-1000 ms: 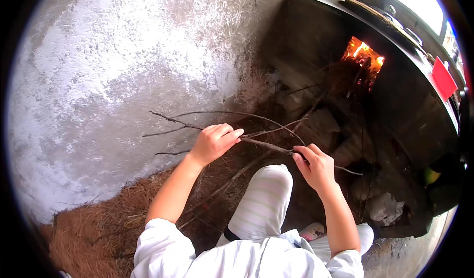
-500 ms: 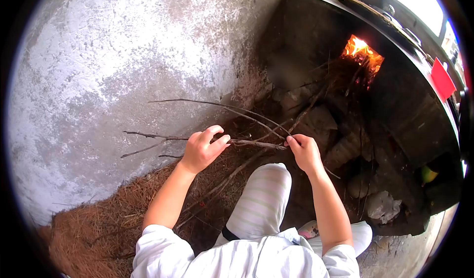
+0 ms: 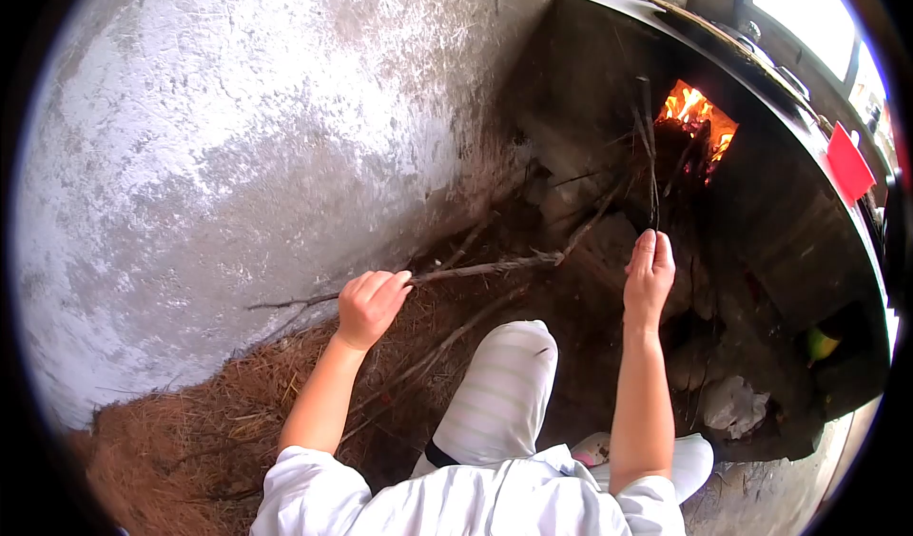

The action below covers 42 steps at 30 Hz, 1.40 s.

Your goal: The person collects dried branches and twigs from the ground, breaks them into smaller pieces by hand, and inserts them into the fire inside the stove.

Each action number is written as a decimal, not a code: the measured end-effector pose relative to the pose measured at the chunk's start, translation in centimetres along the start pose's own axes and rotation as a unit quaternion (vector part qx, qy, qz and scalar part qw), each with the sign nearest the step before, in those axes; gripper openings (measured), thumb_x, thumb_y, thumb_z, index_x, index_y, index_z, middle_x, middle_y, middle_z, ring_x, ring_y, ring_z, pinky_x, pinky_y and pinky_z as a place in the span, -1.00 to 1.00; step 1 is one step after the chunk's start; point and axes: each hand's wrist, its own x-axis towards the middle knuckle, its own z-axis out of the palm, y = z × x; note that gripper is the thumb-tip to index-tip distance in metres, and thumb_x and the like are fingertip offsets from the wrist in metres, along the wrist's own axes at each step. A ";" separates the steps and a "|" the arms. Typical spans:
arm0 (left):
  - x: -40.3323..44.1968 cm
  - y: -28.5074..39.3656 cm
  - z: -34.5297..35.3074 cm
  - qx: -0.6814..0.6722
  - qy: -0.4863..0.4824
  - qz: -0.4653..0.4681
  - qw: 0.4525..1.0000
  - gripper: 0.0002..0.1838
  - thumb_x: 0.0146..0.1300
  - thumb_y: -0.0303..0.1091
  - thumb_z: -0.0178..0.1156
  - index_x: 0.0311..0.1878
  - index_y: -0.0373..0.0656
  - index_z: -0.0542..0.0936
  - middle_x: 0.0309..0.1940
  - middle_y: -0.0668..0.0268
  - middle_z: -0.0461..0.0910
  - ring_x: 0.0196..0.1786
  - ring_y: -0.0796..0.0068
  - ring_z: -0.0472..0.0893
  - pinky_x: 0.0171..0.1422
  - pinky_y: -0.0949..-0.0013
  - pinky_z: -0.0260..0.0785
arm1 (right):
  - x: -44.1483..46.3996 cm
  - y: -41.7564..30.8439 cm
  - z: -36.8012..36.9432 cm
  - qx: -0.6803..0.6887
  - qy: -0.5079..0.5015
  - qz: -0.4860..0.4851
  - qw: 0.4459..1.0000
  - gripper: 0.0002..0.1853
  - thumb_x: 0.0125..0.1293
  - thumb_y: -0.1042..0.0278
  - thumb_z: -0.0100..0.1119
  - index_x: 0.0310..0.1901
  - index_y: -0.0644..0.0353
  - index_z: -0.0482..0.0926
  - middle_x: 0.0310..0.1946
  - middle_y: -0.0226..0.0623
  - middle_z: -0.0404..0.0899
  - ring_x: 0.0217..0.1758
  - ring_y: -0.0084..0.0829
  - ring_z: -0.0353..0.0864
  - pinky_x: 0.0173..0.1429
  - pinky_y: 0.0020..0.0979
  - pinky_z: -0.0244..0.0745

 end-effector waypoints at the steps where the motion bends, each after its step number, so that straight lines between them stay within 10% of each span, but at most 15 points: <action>1: -0.1 -0.2 0.2 0.003 0.001 0.002 1.000 -0.73 -0.06 -0.48 0.31 -0.21 -0.14 0.58 -0.46 0.35 0.51 -0.44 0.36 0.51 -0.39 0.34 0.35 | 0.1 -1.0 -0.3 -0.022 -0.015 -0.031 0.999 -0.77 0.40 0.30 -0.07 -0.38 0.25 0.39 -0.62 -0.53 0.19 -0.55 -0.70 0.09 -0.49 -0.56 0.07; 7: 2.8 -1.4 0.3 -0.099 0.152 -0.190 0.965 -0.89 0.14 -0.51 0.19 -0.24 -0.25 0.54 -0.45 0.18 0.52 -0.40 0.22 0.52 -0.31 0.30 0.36 | -2.5 -2.2 0.9 -0.058 -0.070 -0.067 0.994 -0.85 0.39 0.42 -0.10 -0.15 0.28 0.44 -0.64 -0.41 0.28 -0.61 -0.65 0.19 -0.51 -0.56 0.16; 8: 3.1 -2.3 0.6 -0.117 0.156 -0.195 0.961 -0.86 0.28 -0.47 0.06 -0.16 -0.31 0.51 -0.47 0.34 0.47 -0.42 0.60 0.44 -0.33 0.51 0.30 | -3.0 -2.3 0.9 -0.049 -0.107 -0.032 0.993 -0.84 0.38 0.44 -0.12 -0.10 0.29 0.42 -0.64 -0.35 0.30 -0.61 -0.62 0.22 -0.49 -0.53 0.20; 16: 11.6 -1.6 -1.8 -0.297 0.302 -0.205 0.882 -0.84 0.41 -0.41 -0.16 -0.11 -0.27 0.38 -0.46 0.45 0.33 -0.52 0.74 0.23 -0.45 0.62 0.16 | -4.3 -2.1 0.0 -0.108 -0.186 -0.131 0.968 -0.84 0.33 0.49 -0.10 -0.10 0.28 0.42 -0.43 -0.15 0.50 -0.48 -0.26 0.45 -0.34 -0.40 0.35; 21: 13.0 -0.6 0.4 -0.299 0.159 -0.165 0.926 -0.86 0.41 -0.38 -0.13 -0.14 -0.22 0.38 -0.46 0.44 0.40 -0.48 0.73 0.29 -0.40 0.60 0.22 | -5.0 -2.4 -1.4 -0.112 -0.230 -0.167 0.952 -0.86 0.31 0.52 -0.08 -0.14 0.30 0.43 -0.35 -0.13 0.53 -0.38 -0.13 0.51 -0.27 -0.35 0.41; 24: 14.2 0.4 2.2 -0.188 0.123 -0.068 0.972 -0.89 0.33 -0.39 -0.01 -0.20 -0.23 0.41 -0.45 0.17 0.45 -0.38 0.17 0.51 -0.32 0.27 0.35 | -5.2 -2.4 -2.9 -0.098 -0.269 -0.170 0.943 -0.88 0.29 0.54 -0.06 -0.17 0.30 0.45 -0.40 -0.14 0.50 -0.44 -0.20 0.48 -0.32 -0.39 0.38; 28: 14.2 0.7 3.9 -0.156 0.082 0.007 0.984 -0.88 0.29 -0.40 0.04 -0.17 -0.23 0.43 -0.35 0.06 0.53 -0.29 0.03 0.54 -0.25 0.17 0.38 | -5.3 -1.8 -4.8 -0.074 -0.298 -0.120 0.944 -0.88 0.27 0.57 -0.04 -0.19 0.30 0.46 -0.48 -0.21 0.44 -0.51 -0.35 0.40 -0.37 -0.45 0.32; 30: 13.0 0.8 4.1 -0.201 -0.123 -0.107 0.966 -0.82 0.27 -0.36 0.08 -0.13 -0.23 0.43 -0.38 0.03 0.57 -0.30 -0.03 0.57 -0.30 0.10 0.39 | -5.1 -1.5 -5.3 -0.057 -0.278 -0.098 0.954 -0.87 0.25 0.57 -0.01 -0.18 0.30 0.47 -0.51 -0.27 0.37 -0.53 -0.49 0.30 -0.41 -0.51 0.25; 38: 10.7 -1.5 5.7 -0.145 -0.114 -0.142 0.973 -0.81 0.33 -0.27 0.02 -0.18 -0.20 0.45 -0.58 0.22 0.53 -0.48 0.32 0.60 -0.37 0.32 0.38 | -4.8 1.1 -6.3 -0.136 -0.008 -0.090 0.987 -0.60 0.09 0.63 0.19 0.02 0.22 0.46 -0.48 -0.49 0.25 -0.49 -0.64 0.18 -0.42 -0.62 0.21; 42: 10.8 -0.6 5.5 -0.199 -0.175 -0.178 0.948 -0.79 0.31 -0.27 0.04 -0.19 -0.25 0.46 -0.56 0.20 0.54 -0.49 0.37 0.60 -0.37 0.34 0.39 | -4.4 -2.2 -5.0 -0.208 -0.041 -0.261 0.942 -0.62 0.10 0.69 0.01 0.00 0.24 0.48 -0.27 -0.15 0.46 -0.25 -0.22 0.50 -0.18 -0.40 0.44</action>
